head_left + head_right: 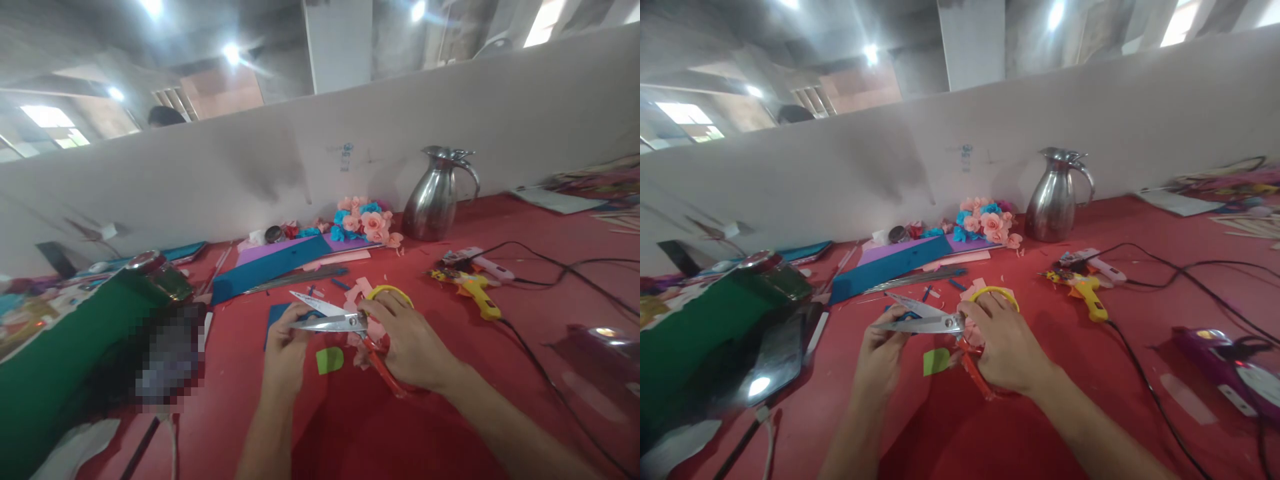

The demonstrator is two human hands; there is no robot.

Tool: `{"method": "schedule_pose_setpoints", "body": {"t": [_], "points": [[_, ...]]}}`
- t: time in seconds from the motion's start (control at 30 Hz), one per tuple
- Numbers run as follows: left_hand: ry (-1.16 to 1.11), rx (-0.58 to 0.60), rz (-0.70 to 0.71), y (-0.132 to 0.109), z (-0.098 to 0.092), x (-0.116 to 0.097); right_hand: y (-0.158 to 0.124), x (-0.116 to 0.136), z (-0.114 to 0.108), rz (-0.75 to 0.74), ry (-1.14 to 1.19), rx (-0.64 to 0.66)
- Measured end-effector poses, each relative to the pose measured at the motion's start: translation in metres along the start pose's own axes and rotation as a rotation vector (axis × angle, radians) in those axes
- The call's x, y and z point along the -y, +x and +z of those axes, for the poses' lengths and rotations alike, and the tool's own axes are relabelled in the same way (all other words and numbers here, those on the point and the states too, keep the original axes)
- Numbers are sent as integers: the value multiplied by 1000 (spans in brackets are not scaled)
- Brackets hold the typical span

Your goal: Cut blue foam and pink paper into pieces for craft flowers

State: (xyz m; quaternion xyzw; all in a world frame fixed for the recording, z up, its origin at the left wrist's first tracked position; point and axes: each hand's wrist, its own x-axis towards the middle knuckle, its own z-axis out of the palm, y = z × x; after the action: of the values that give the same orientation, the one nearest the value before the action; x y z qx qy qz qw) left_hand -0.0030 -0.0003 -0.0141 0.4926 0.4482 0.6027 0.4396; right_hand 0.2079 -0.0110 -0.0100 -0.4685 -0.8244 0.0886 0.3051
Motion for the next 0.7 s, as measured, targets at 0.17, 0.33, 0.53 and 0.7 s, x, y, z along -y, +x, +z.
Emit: {"method": "schedule_pose_setpoints", "body": {"t": [0.17,0.33,0.53,0.7], "points": [[-17,-16,8,0,-1,3,0,-1,2,-5,6,-15],[-11,-13,0,0,1,-1,1,-1,2,-7,33,11],[-69,-16,-2,-1,5,-4,0,1,0,-5,12,24],[-62,-38,-20,-1,4,-2,-1,2,-1,-4,47,57]]}}
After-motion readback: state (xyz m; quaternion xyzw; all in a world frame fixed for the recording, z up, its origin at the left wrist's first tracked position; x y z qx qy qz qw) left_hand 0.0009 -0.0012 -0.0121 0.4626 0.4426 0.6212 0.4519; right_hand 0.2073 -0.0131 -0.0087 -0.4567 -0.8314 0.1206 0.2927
